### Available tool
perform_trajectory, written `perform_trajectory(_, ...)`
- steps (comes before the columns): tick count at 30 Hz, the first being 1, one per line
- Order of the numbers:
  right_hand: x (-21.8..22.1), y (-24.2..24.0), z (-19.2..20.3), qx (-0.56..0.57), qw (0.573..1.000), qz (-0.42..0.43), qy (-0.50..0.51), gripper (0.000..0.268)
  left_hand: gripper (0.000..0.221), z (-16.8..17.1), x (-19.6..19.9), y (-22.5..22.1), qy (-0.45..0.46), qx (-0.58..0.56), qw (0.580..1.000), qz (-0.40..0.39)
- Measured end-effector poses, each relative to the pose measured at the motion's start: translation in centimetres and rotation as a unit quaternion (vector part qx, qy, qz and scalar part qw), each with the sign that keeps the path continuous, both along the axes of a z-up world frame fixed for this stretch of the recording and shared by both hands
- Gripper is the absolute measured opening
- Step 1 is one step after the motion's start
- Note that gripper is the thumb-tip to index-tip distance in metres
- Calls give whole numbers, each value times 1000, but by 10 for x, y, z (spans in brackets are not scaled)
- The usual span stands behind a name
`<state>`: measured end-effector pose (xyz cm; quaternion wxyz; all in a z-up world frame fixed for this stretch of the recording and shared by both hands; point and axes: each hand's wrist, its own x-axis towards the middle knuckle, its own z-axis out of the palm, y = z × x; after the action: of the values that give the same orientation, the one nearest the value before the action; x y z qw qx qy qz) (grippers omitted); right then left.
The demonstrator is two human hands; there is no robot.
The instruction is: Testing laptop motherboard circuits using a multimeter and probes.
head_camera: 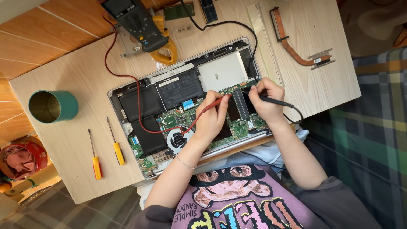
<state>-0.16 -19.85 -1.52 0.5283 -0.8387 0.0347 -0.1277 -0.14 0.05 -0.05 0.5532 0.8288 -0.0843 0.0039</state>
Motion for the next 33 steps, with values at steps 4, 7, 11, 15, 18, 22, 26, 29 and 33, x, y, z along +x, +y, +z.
perform_trajectory(4, 1, -1, 0, 26, 1000, 7, 6, 30, 20, 1, -2, 1, 9, -14, 1000, 0)
perform_trajectory(7, 3, 0, 3, 10, 1000, 9, 5, 30, 20, 2, -2, -1, 26, -20, 999, 5)
perform_trajectory(11, -2, 2, -1, 12, 1000, 21, -8, 30, 20, 2, -7, 0, -8, 14, 1000, 2)
perform_trajectory(15, 3, 2, 3, -1, 1000, 18, -11, 31, 19, 8, -1, -3, -43, 44, 998, -17)
perform_trajectory(18, 0, 4, 3, -15, 999, 24, -25, 31, 20, 17, 0, -3, -45, 64, 997, -26)
perform_trajectory(22, 4, 3, 11, -29, 999, 26, -6, 32, 21, 21, 5, -9, -58, 77, 995, -29)
perform_trajectory(26, 8, 2, 15, -50, 998, 33, 20, 31, 21, 22, 5, -8, -58, 84, 994, -24)
perform_trajectory(29, 10, 0, 18, -55, 997, 31, 42, 31, 22, 20, 5, -9, -51, 84, 995, -23)
perform_trajectory(33, 12, 2, 21, -67, 996, 34, 54, 31, 22, 22, 5, -8, -49, 79, 996, -21)
